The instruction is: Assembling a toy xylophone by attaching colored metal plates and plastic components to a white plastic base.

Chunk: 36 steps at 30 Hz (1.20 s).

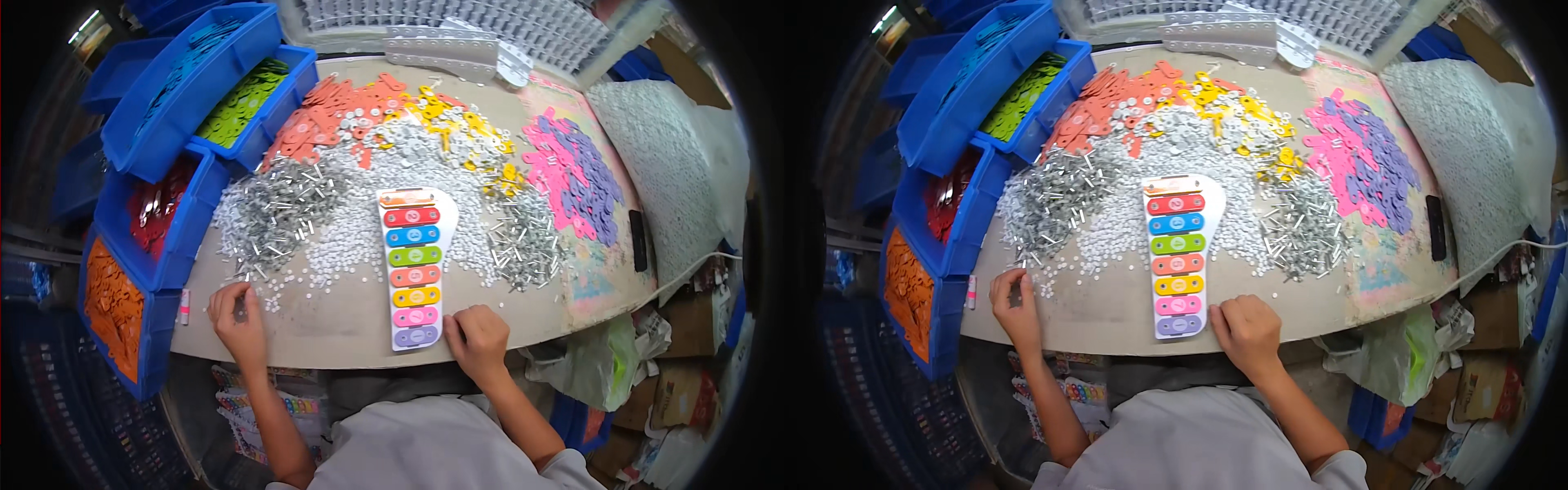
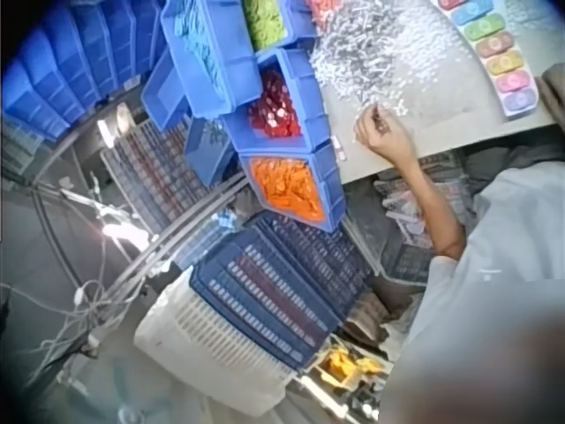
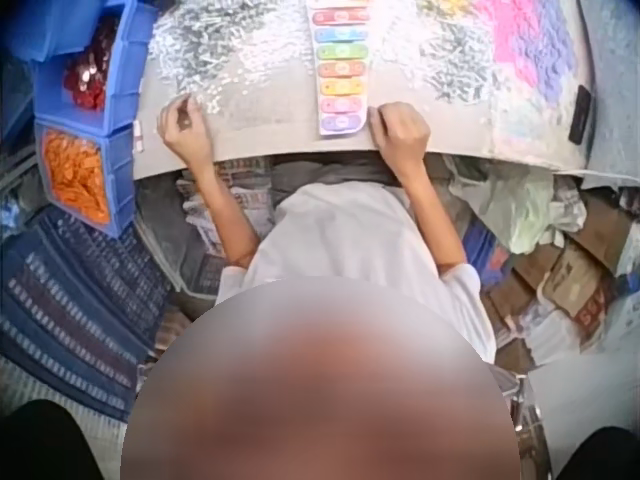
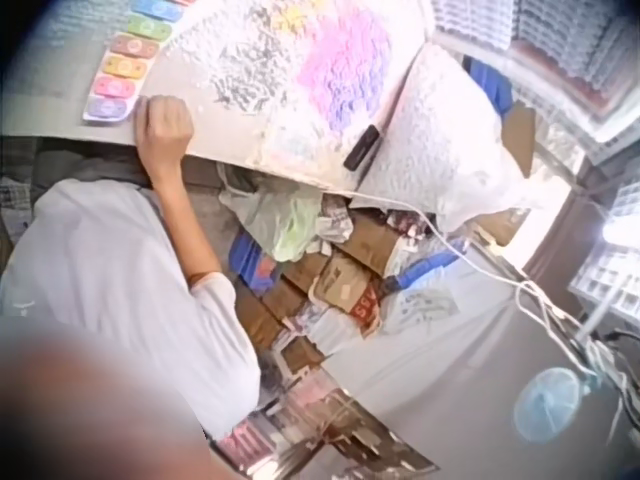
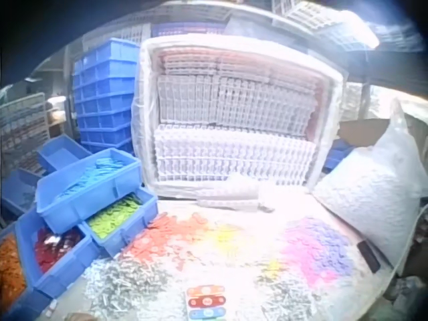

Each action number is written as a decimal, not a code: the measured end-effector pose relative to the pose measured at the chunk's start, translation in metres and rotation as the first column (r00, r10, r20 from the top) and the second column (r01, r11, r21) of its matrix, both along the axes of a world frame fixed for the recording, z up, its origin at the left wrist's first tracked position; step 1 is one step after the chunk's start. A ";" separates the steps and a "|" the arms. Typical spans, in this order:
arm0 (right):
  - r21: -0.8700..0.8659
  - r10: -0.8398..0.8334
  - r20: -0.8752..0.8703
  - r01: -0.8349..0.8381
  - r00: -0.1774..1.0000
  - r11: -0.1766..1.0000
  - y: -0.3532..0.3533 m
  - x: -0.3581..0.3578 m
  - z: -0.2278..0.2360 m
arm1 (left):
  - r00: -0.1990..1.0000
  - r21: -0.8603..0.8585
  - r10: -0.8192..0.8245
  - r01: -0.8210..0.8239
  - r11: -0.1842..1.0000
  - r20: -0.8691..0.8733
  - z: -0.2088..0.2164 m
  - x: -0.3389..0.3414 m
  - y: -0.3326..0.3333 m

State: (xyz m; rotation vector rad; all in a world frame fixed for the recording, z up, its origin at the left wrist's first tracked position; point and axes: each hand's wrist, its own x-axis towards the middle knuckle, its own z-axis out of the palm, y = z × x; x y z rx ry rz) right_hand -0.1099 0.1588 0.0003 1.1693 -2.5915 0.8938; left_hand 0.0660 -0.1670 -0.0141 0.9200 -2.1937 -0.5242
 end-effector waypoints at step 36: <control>0.079 -0.413 0.109 0.407 0.904 0.910 0.076 -0.205 0.025 | 0.998 0.122 -0.043 0.047 0.991 -0.035 -0.013 0.004 -0.004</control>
